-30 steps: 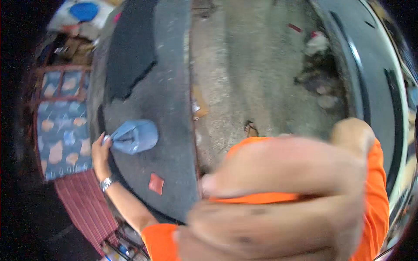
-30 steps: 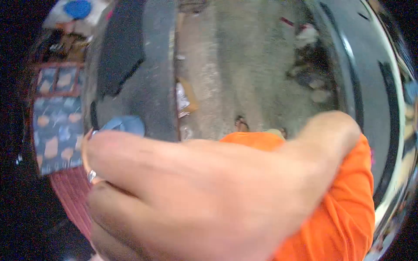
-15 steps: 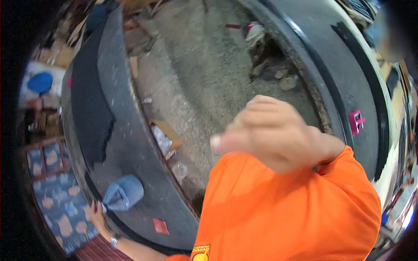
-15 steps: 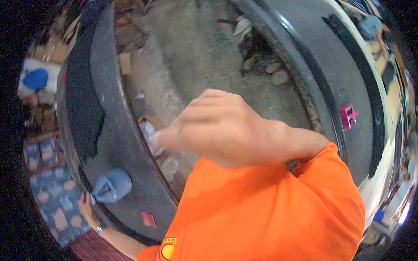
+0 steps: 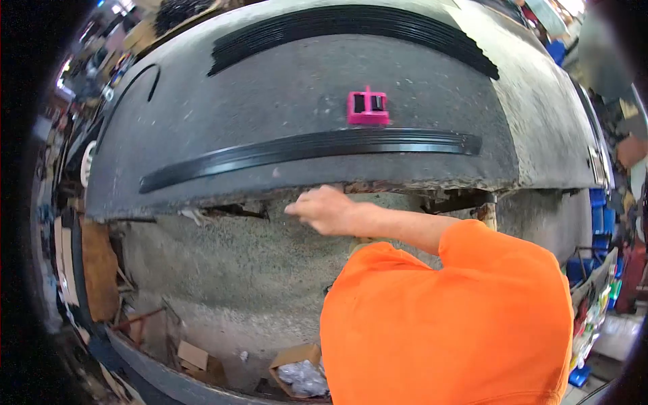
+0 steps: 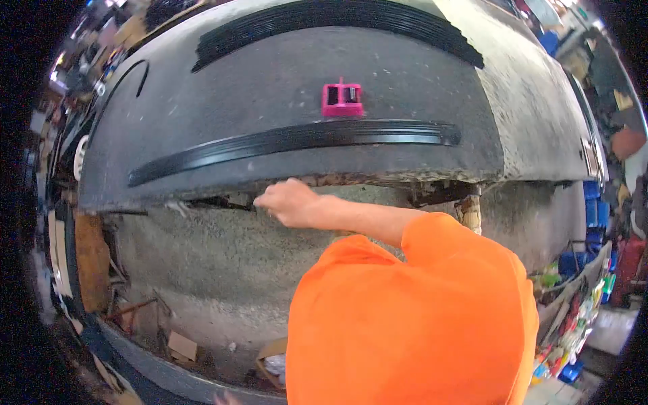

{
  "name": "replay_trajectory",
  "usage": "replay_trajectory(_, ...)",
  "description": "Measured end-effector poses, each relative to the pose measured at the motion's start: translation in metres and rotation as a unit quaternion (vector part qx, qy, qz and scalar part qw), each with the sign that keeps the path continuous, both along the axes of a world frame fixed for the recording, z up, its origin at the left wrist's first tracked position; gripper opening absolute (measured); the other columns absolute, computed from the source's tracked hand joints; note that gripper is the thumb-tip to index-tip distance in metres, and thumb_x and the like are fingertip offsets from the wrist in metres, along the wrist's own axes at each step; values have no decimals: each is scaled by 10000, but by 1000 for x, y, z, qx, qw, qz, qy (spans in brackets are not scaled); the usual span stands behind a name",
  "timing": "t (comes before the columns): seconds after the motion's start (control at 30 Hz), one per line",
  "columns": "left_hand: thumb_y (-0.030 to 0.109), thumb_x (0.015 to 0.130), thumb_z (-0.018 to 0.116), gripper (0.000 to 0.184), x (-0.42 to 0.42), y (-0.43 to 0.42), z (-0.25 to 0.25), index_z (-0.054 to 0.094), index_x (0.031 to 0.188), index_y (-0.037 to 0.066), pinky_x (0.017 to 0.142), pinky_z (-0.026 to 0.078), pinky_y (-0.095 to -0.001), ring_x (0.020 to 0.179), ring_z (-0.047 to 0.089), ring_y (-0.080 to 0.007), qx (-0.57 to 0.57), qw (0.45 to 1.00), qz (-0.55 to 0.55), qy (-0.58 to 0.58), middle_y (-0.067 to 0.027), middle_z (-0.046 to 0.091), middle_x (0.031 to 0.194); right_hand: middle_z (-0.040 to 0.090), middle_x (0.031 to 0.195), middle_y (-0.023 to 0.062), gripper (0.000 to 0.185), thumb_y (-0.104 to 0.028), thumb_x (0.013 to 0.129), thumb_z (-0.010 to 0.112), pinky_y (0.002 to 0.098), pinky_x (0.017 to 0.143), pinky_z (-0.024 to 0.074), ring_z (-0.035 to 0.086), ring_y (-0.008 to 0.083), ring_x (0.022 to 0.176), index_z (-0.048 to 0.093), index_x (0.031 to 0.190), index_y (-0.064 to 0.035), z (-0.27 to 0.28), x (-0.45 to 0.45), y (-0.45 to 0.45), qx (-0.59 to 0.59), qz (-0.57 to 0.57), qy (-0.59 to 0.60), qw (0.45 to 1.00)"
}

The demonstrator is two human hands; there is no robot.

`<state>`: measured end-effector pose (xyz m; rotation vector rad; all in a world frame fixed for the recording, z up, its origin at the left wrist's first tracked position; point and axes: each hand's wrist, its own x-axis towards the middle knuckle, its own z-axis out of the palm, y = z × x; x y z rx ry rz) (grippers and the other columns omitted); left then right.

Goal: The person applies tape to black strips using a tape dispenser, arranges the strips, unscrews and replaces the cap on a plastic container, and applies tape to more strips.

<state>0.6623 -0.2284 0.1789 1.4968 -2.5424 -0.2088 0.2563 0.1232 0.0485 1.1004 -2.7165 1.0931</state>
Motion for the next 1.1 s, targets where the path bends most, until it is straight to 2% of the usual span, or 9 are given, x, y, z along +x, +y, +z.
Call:
replay_trajectory(0.03,153,963,673,382,-43,7,-16,642,1305,-16,1001,501,-432,1167,622,-414,102,993,-56,-25,-248,645,1287,682,987,142,333,-157,853,665,488,790,516,659,346,955,655,1183,-114,3,-11,26,-4,-39,12,999)
replay_trajectory(0.07,46,975,582,487,-17,-80,-142,460,1430,-78,869,520,-346,983,628,-230,307,927,-162,146,-185,628,1239,686,990,152,344,-155,851,669,495,795,521,662,356,955,649,1190,-99,3,-25,50,30,-90,-18,995)
replay_trajectory(0.13,123,964,634,553,-140,6,-123,447,1442,-82,962,485,-346,1125,601,-233,374,911,-172,35,-209,589,1331,687,1037,179,395,-156,861,665,501,843,531,657,383,994,616,1239,-53,-8,-46,101,20,-198,-6,980)
replay_trajectory(0.23,129,935,660,499,-256,58,-145,529,1391,-25,942,493,-366,1095,611,-264,322,883,-336,-50,-166,571,1247,624,1292,228,547,-159,905,623,469,996,488,625,377,1151,488,1415,-16,-36,-72,159,-23,-319,2,947)
replay_trajectory(0.33,141,936,667,451,-337,112,-135,572,1354,-3,920,506,-363,1055,638,-265,343,840,-420,-18,-164,612,1216,682,1139,228,613,-201,917,637,499,908,502,652,400,1073,421,1466,-33,-22,-94,183,9,-375,-181,909)
replay_trajectory(0.53,132,929,681,411,-420,160,-121,607,1313,6,890,522,-371,989,666,-261,320,785,-531,9,-148,659,1146,704,1039,223,625,-223,915,650,517,855,507,672,419,983,415,1467,-49,-35,-120,167,-7,-372,-182,910)
replay_trajectory(0.67,94,921,680,374,-464,178,-127,626,1280,7,877,520,-369,974,667,-253,335,745,-576,16,-141,668,1120,711,1003,199,593,-237,924,641,493,803,525,684,383,947,441,1456,-68,-38,-122,150,113,-361,-168,910)
replay_trajectory(0.9,68,918,669,321,-534,189,-133,649,1231,0,895,518,-366,975,671,-265,377,646,-663,11,-140,676,1131,706,1094,184,376,-217,914,619,486,887,524,670,369,1027,626,1253,-55,-31,-93,146,62,-415,-89,903)
replay_trajectory(1.1,56,926,644,287,-566,206,-159,663,1206,-1,989,481,-425,1187,591,-344,327,589,-738,36,-176,616,1276,620,1168,72,371,-198,826,736,433,888,468,575,277,1126,672,1184,-126,-37,-44,128,146,-489,-88,855)
